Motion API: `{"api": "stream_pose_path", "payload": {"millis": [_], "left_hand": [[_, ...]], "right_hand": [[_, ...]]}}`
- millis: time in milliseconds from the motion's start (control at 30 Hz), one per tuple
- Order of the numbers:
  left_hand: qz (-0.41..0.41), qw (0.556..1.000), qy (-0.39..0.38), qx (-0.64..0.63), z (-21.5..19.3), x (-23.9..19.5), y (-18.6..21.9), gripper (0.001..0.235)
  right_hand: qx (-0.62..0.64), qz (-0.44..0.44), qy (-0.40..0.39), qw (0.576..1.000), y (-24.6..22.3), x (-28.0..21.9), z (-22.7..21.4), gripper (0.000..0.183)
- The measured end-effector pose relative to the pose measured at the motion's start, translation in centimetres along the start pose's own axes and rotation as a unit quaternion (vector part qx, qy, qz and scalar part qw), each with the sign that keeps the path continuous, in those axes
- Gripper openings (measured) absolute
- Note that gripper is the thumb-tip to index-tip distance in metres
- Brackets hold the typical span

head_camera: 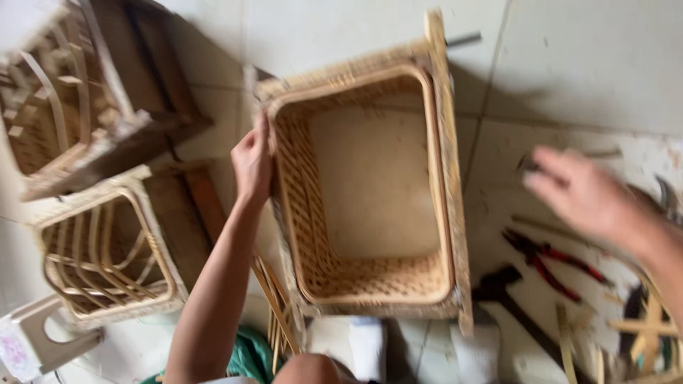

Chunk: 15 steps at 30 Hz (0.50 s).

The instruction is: The person inserts a bamboo strip into a wooden mold, hammers it into place, and secures it with glue. They then insert a curved bamboo frame into the basket, hammer it, and apply glue to the joints.

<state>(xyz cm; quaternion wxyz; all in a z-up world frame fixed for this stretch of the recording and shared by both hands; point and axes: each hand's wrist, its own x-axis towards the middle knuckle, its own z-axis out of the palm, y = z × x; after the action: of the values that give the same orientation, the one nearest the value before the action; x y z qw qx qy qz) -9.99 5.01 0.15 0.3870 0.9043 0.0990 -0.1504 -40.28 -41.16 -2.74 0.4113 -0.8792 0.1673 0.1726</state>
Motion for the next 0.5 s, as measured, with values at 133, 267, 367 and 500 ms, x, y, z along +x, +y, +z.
{"api": "stream_pose_path", "payload": {"millis": [133, 267, 367, 500], "left_hand": [[-0.087, 0.994, -0.069, -0.006, -4.6, -12.8, -8.3, 0.070], [-0.107, 0.982, -0.152, 0.031, -5.4, -25.4, -15.1, 0.061], [-0.062, 0.986, -0.154, -0.005, -3.9, -30.5, -17.1, 0.046], [-0.010, 0.994, -0.104, 0.027, -2.4, -32.3, -16.3, 0.036]], "right_hand": [[-0.053, 0.093, -0.178, 0.978, -0.3, -13.4, 4.6, 0.058], [-0.099, 0.166, -0.152, 0.969, 0.1, -16.8, 6.5, 0.046], [-0.066, 0.076, -0.124, 0.987, 0.6, -16.7, 7.3, 0.045], [-0.051, 0.022, -0.185, 0.981, 0.2, -14.1, 6.9, 0.044]]}}
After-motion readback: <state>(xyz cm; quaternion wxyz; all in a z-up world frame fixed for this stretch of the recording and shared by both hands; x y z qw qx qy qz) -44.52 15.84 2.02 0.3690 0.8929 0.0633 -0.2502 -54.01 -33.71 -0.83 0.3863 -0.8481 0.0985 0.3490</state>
